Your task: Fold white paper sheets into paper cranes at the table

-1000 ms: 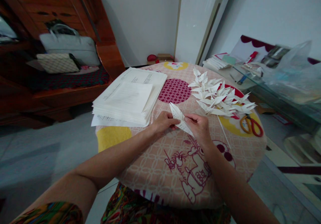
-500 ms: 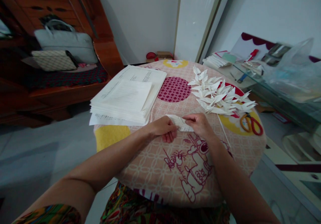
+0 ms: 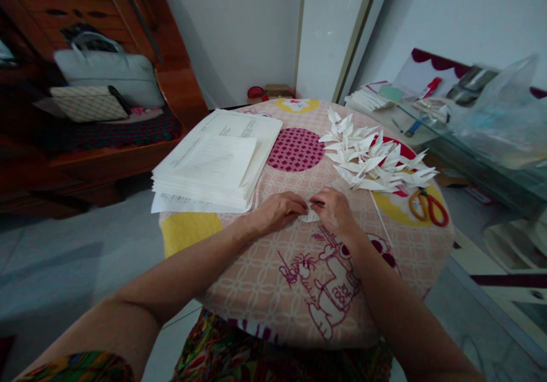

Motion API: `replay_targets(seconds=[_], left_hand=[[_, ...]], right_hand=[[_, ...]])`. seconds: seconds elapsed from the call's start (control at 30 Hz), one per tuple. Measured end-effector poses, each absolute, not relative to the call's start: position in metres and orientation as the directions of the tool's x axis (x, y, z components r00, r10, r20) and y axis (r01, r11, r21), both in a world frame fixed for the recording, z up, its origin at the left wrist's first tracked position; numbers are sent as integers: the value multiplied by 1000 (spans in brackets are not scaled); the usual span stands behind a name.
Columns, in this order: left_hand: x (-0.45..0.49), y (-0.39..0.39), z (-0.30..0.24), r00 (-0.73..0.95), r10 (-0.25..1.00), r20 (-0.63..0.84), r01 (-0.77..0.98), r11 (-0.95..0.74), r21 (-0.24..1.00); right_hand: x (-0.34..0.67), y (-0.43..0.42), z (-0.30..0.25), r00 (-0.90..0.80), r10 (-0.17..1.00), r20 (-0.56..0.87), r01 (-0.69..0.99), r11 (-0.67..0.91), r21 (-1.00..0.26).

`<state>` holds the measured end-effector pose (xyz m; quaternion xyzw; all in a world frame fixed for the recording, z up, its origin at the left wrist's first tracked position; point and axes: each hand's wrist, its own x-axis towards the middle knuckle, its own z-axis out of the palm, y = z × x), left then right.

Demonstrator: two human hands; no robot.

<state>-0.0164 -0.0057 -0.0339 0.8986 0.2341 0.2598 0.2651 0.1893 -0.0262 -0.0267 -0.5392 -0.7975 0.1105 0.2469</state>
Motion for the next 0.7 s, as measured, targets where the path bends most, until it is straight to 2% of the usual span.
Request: replay_targets(seconds=[0.1, 0.3, 0.5, 0.7], left_hand=[[-18, -6, -34, 760, 554, 340, 288, -756, 587], [-20, -5, -33, 762, 554, 335, 279, -749, 601], [-21, -1, -38, 765, 558, 321, 294, -747, 597], [-19, -2, -35, 749, 581, 319, 286, -718, 635]], right_hand=[[189, -36, -25, -348, 881, 321, 811, 454, -370], [199, -54, -24, -513, 825, 237, 726, 565, -392], [200, -55, -23, -564, 798, 212, 752, 603, -268], [201, -53, -27, -580, 779, 238, 729, 627, -275]])
